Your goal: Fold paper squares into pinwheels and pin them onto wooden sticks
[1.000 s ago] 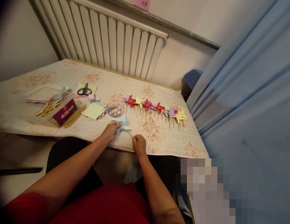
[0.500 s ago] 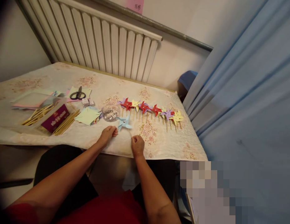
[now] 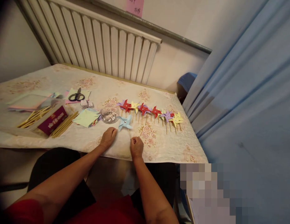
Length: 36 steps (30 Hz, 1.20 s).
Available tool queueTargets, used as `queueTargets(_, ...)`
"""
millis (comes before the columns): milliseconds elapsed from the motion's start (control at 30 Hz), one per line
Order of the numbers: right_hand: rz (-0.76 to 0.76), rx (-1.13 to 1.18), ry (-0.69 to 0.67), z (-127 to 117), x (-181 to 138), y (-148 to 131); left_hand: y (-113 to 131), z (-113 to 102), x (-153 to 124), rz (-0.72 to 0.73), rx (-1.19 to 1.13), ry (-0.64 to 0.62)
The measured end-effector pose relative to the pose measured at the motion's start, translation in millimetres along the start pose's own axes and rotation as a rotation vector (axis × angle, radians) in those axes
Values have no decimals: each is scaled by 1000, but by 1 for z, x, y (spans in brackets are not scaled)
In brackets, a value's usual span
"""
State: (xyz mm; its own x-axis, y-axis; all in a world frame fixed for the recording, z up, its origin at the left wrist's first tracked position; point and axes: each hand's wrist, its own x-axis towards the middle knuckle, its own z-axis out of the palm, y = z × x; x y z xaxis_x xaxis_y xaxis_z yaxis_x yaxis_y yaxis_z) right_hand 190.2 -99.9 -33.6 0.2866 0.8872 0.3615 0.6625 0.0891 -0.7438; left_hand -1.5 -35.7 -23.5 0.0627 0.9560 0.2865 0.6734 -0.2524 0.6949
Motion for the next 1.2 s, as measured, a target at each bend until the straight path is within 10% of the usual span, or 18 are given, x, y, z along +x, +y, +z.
queueTargets(1200, -4, -64, -11, 2, 1, -4, 12, 6, 21, -115, 46, -37)
